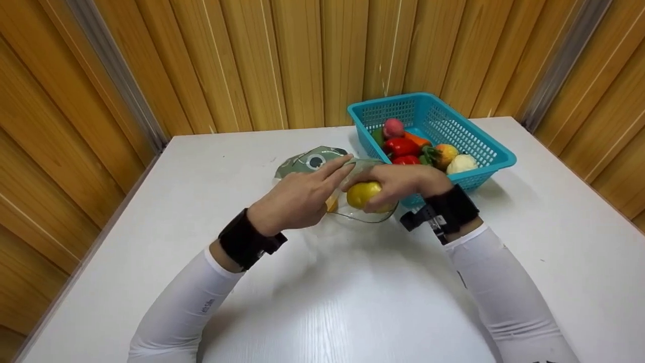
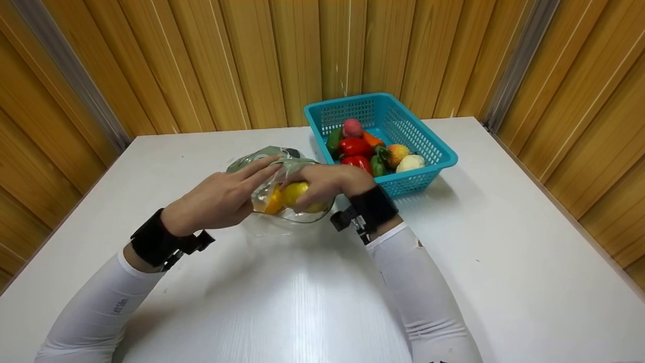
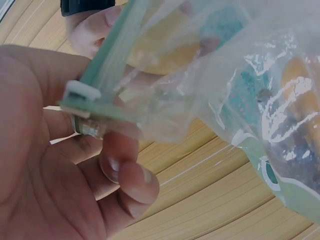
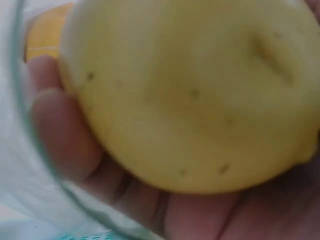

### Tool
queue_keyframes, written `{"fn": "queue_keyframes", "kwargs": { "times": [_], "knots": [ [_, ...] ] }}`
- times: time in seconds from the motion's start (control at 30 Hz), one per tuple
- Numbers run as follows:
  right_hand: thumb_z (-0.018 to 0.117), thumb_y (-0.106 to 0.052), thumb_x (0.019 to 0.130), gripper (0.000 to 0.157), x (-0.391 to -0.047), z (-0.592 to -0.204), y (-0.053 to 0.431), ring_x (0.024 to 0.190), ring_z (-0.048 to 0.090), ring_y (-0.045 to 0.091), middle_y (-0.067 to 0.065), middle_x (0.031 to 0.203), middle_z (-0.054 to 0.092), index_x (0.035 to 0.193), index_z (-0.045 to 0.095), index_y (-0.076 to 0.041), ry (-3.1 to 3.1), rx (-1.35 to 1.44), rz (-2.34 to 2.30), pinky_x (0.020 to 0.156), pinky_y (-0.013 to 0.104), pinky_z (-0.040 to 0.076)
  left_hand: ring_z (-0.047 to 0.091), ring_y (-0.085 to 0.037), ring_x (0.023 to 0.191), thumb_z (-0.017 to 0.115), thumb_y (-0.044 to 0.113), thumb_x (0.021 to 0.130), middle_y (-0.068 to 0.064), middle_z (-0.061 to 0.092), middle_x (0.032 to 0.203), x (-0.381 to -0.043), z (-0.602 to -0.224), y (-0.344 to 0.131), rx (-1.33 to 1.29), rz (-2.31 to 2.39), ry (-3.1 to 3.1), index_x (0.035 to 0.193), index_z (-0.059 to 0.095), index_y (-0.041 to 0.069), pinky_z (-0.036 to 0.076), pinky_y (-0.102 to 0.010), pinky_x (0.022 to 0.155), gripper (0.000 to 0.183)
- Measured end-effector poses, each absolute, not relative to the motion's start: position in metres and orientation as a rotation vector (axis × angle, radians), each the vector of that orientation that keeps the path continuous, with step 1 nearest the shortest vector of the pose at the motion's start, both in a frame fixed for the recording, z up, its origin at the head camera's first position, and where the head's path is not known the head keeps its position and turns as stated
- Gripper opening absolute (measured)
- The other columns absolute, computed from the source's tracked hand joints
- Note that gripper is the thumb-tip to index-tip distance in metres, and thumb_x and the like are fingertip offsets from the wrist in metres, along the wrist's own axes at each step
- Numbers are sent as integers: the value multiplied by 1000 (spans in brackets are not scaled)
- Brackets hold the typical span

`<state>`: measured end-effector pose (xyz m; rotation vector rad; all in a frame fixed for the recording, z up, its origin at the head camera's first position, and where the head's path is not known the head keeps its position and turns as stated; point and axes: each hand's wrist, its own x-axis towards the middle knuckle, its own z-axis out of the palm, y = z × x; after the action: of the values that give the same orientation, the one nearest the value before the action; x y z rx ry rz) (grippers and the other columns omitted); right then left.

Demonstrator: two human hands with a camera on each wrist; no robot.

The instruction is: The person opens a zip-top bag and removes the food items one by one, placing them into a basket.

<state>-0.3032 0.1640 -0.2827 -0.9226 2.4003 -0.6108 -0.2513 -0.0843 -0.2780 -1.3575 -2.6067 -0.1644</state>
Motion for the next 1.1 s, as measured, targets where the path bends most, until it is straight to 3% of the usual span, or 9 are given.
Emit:
{"fn": "queue_keyframes", "kwargs": {
  "times": [0.23,0.37,0.77,0.9,1.1],
  "knots": [
    [75,-28,85,66,-296,-279,164,118,49,28,9,136,52,145,51,-18,2447,-922,-638,92,41,52,41,-15,46,64,2,89,-5,33,162,-250,-275,-85,-1350,-152,-2589,157,30,11,42,-19,49,77],
    [74,-31,86,65,-293,-271,170,115,50,27,8,137,54,146,51,-20,2480,-951,-616,89,38,50,41,-14,46,64,1,89,-5,32,163,-251,-275,-87,-1338,-158,-2596,158,28,11,42,-19,49,78],
    [73,-27,84,57,-274,-239,219,94,52,26,9,112,59,139,59,-22,2695,-1007,-952,73,34,47,40,-15,47,58,2,91,-7,30,163,-253,-275,-87,-1249,-116,-2639,157,28,9,39,-23,48,73],
    [69,-26,89,54,-276,-239,232,94,50,27,11,116,59,141,56,-22,2883,-823,-1164,69,32,49,39,-15,47,57,2,91,-8,31,162,-253,-275,-86,-1252,-116,-2633,157,29,9,37,-23,47,72],
    [63,-50,92,69,-300,-256,246,96,52,32,20,120,57,152,41,-22,3203,-364,-1053,71,41,52,38,-13,46,57,2,91,-9,32,162,-254,-275,-87,-1259,-121,-2629,156,30,10,36,-23,45,71]
  ]
}}
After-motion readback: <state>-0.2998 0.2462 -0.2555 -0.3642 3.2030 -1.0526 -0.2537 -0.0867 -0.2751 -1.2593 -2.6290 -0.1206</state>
